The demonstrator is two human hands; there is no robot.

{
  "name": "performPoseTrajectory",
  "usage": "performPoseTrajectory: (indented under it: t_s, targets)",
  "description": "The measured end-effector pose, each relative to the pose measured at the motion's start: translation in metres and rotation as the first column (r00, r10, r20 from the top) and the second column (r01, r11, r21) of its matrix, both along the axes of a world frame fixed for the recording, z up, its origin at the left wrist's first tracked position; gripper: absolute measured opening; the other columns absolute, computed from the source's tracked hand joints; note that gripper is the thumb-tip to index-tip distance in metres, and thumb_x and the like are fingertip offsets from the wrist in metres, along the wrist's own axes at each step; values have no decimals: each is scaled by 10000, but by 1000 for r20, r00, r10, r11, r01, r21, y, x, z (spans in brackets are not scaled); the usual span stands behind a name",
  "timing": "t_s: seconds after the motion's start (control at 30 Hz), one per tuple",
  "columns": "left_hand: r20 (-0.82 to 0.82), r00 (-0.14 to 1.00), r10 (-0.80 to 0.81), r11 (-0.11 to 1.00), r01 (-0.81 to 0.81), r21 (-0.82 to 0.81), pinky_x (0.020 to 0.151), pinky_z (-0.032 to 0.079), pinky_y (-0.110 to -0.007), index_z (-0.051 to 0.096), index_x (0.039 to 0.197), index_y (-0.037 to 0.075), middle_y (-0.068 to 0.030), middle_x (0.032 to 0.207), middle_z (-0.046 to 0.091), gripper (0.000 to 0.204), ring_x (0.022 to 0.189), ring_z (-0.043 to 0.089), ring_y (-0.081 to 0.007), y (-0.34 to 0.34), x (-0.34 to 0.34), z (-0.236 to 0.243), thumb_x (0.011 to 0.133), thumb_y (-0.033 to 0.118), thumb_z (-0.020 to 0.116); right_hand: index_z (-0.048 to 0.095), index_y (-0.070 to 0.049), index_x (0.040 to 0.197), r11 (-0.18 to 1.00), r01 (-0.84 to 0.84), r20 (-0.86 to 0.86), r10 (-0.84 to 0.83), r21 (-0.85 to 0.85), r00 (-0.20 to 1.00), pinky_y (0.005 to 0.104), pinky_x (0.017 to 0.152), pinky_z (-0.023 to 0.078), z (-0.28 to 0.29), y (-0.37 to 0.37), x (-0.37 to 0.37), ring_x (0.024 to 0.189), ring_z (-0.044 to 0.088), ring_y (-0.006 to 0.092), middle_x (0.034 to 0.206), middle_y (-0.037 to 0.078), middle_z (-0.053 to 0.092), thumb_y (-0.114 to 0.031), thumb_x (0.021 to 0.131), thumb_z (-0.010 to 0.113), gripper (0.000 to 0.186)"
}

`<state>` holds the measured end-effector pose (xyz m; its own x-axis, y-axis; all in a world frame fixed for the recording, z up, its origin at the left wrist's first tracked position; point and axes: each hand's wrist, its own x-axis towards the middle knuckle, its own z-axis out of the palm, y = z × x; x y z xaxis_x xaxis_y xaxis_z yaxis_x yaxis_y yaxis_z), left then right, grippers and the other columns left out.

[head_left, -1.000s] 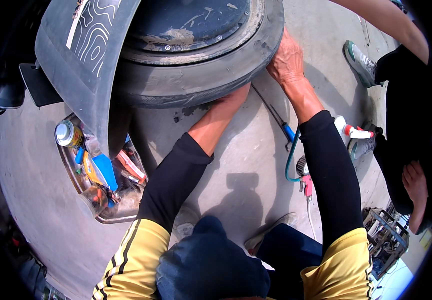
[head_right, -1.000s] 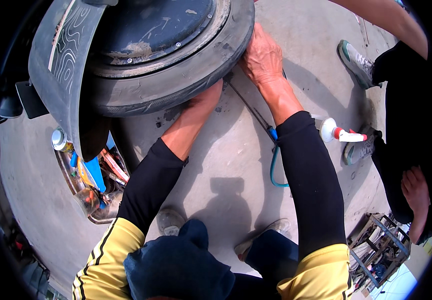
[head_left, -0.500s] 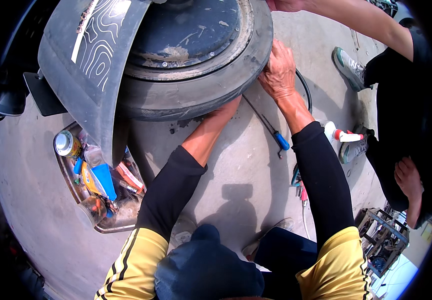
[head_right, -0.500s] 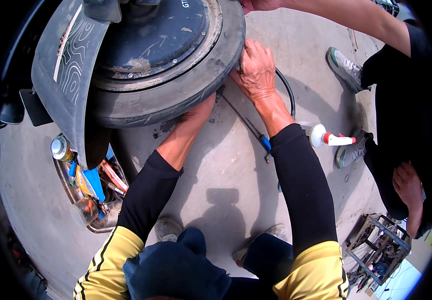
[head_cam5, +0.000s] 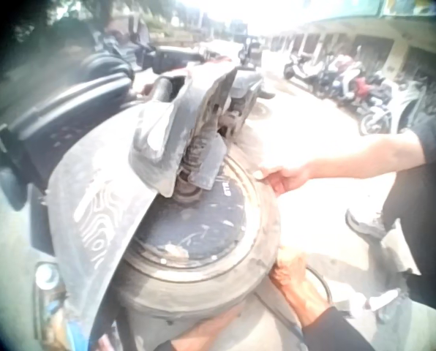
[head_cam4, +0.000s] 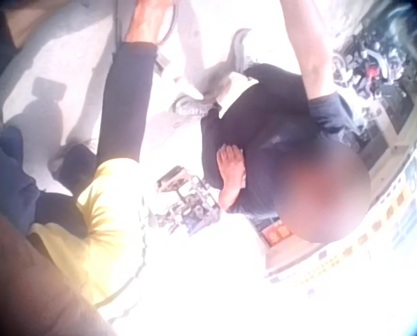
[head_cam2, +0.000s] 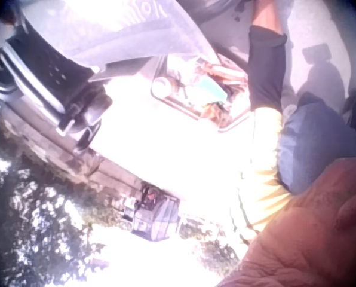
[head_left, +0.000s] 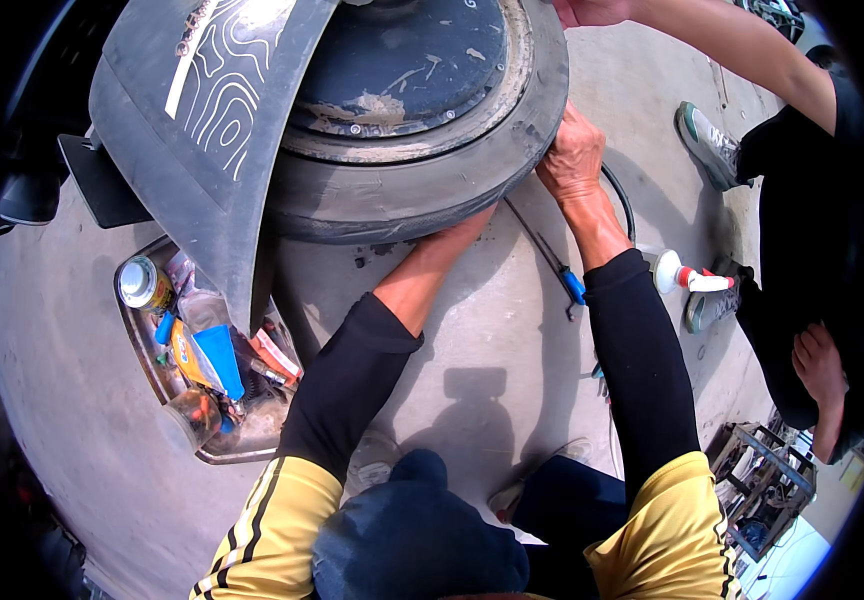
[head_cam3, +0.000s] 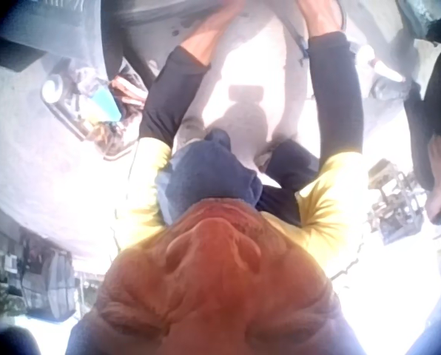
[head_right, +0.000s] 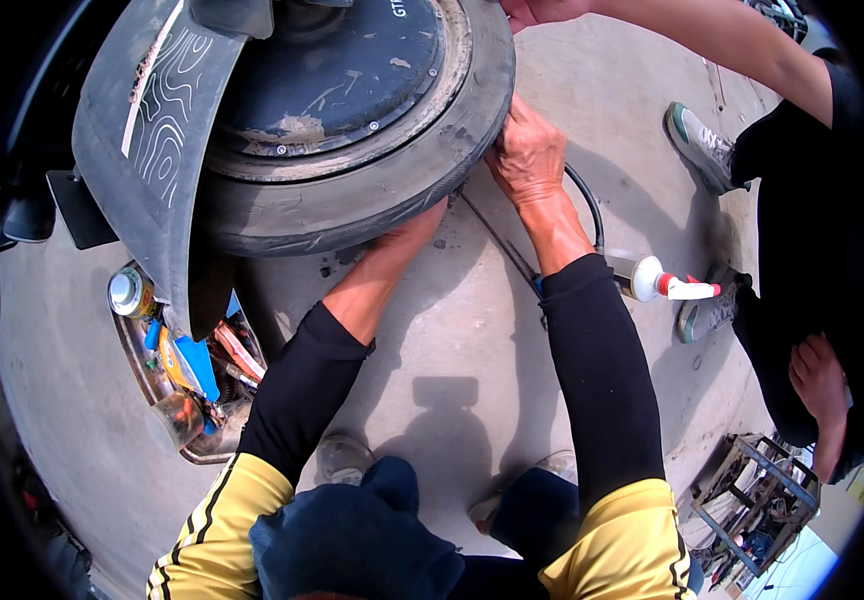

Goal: The person sits on the ground and uses a spray bottle to apply liquid to a scooter tire, then uses a pressure gauge to check the tire pressure. They use a screwdriver to apply a sealant from a small container into the tire and later handle a small plastic bag containing a repair component.

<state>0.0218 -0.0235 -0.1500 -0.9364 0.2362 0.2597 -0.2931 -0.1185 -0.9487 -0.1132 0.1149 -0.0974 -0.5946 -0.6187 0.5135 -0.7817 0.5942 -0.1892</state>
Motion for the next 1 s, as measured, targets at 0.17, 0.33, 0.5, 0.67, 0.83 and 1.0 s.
performPoseTrajectory:
  t_s: [0.17, 0.33, 0.5, 0.67, 0.83, 1.0]
  targets:
    - [6, 1000, -11, 1000, 11, -24, 1220, 425, -481, 558, 1525, 31, -168, 1549, 577, 517, 1430, 549, -318, 0, 4, 3, 1132, 361, 490, 731, -97, 947, 998, 66, 18, -67, 14, 998, 461, 650, 573, -5, 0, -4, 824, 730, 399, 974, 134, 750, -227, 801, 823, 216]
    - [30, 1000, 6, 998, -5, -56, 1210, 434, -487, 554, 1533, 39, -172, 1554, 573, 524, 1430, 548, -341, 1, 6, -6, 1134, 369, 478, 731, -137, 1038, 964, 205, 44, -215, 171, 976, 472, 620, 570, -1, -2, -3, 796, 729, 387, 1001, 100, 769, -201, 867, 764, 186]
    - [-240, 958, -159, 398, 285, 872, 1183, 442, -503, 541, 1529, 11, -207, 1545, 555, 508, 1396, 554, -369, 11, 2, -28, 1125, 316, 503, 711, -114, 1201, 937, 170, 43, -191, 305, 981, 481, 877, 558, 33, -4, -2, 1101, 690, 363, 1181, 133, 731, -213, 864, 795, 362]
    - [-215, 977, 3, -791, 133, 597, 1132, 449, -525, 607, 1455, 18, -234, 1395, 636, 485, 1306, 591, -442, 31, 29, 3, 1039, 259, 672, 525, -107, 1538, 857, -40, -21, 59, 514, 998, 507, 1206, 392, 88, 48, 55, 1432, 502, 343, 1556, 120, 529, -224, 855, 844, 763]
    - [-555, 805, -210, -769, 215, 602, 1070, 498, -433, 707, 1312, 79, -107, 1390, 674, 498, 1249, 627, -354, 19, 115, 79, 850, 139, 882, 522, -71, 1501, 712, -353, 368, 142, 607, 919, 441, 1062, 519, 150, 150, 131, 1253, 619, 322, 1446, 147, 578, -216, 925, 803, 658]
    - [-498, 825, -267, -390, 379, 839, 1234, 332, -456, 588, 1514, 148, -75, 1544, 549, 791, 1455, 465, -306, 10, 107, 145, 803, 257, 917, 463, -22, 1530, 694, -105, 478, -370, 712, 796, 460, 1034, 532, 152, 273, 213, 1191, 626, 390, 1386, 194, 580, -217, 940, 792, 703]
